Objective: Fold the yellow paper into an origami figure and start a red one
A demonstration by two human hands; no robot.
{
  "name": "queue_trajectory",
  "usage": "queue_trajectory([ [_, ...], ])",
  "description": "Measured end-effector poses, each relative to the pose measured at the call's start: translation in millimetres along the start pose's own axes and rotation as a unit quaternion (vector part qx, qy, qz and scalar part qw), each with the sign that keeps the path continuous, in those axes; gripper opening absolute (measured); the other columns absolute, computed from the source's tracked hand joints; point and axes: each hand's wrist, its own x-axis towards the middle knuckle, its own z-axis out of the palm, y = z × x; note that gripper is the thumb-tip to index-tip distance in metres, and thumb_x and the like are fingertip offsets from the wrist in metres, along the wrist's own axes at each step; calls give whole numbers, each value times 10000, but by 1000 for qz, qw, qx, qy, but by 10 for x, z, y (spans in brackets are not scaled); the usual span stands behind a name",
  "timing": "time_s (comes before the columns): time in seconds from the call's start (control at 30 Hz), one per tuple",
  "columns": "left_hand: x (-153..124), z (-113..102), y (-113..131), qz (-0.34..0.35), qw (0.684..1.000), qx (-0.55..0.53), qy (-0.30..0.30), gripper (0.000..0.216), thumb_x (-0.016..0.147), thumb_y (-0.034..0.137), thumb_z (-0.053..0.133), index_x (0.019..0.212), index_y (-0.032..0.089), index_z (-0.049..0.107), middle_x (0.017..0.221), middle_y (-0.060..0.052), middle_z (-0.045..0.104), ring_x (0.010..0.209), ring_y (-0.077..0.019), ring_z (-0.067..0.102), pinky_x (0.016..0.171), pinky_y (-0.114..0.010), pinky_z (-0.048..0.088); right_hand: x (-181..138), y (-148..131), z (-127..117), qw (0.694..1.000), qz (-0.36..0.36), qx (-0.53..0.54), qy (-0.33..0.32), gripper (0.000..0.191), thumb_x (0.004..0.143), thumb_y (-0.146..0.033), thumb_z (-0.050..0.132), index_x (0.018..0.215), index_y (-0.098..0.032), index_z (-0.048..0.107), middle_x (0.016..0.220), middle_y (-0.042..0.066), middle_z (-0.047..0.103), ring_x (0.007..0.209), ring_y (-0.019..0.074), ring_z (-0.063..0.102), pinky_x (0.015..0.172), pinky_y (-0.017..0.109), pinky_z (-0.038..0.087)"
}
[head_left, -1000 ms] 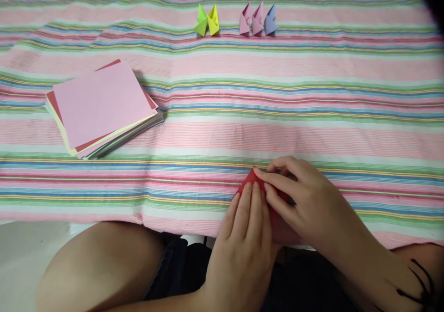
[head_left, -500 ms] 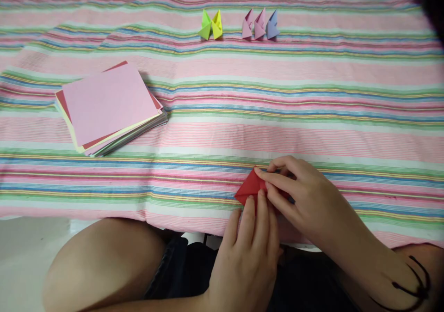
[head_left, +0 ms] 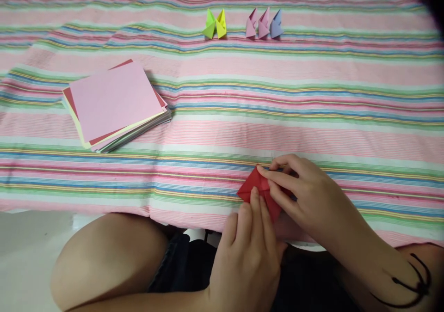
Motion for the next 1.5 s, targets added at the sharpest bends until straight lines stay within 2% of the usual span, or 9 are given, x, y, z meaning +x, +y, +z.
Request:
queue_trajectory([
  [0.3,-50,-91,-47,-11,998,45,-36,477,926,363,451,1178,-1,627,1194,-173,656,859,-259,615,697,-384,492,-5,13,-2,1000,2,7,-7,284,892,-154,483,1088,-148,688,968,108,600,834,215,574,735,401,509],
  [0.43,-40,-121,-75,-7,998,55,-42,473,933,337,422,1154,-22,637,1157,-192,671,858,-268,620,692,-386,500,-3,6,-8,1000,11,11,-14,278,902,-173,470,1079,-175,685,976,104,602,834,216,579,730,404,505],
  [0.53,-22,-149,-96,-9,998,63,-25,461,929,333,430,1100,-25,666,1088,-203,696,838,-272,623,668,-384,498,-5,10,-5,1000,13,15,-19,281,903,-176,469,1096,-191,673,986,98,598,837,212,579,732,398,500],
  [0.63,15,-180,-127,-25,999,39,3,363,905,320,483,962,58,727,941,-153,730,739,-250,619,607,-377,478,-5,12,-13,999,15,23,-27,281,906,-173,465,1099,-188,669,987,96,592,859,213,572,739,392,494],
  [0.7,36,-175,-137,-8,999,8,37,280,884,295,526,944,109,727,917,-105,728,751,-234,621,645,-376,482,1,8,-34,999,18,32,-39,282,911,-185,463,1108,-183,665,998,97,586,881,215,566,748,390,491],
  [0.77,41,-131,-126,25,998,-14,59,295,885,290,539,1056,105,692,1041,-94,712,920,-236,624,803,-381,489,12,-1,-64,998,20,44,-50,284,916,-201,457,1106,-175,666,1006,97,580,889,213,561,757,387,488],
  [0.87,18,-17,-77,29,999,-13,25,423,907,313,506,1205,29,605,1238,-136,632,1159,-255,544,991,-373,428,31,-14,-111,996,25,65,-61,289,926,-211,430,1056,-173,685,997,92,578,874,201,561,760,378,484],
  [1.13,43,73,-56,29,999,21,-1,385,912,263,480,1219,69,610,1196,-99,640,1138,-231,546,1004,-364,439,45,-8,-130,996,26,66,-57,312,932,-221,400,962,-175,707,974,85,580,834,191,569,758,372,485],
  [1.5,144,85,-40,3,999,-32,3,533,839,459,541,1198,73,619,1000,-76,655,981,-250,573,902,-371,482,58,-13,-149,995,30,80,-58,346,942,-238,372,870,-182,705,964,76,595,808,176,587,748,347,481],
])
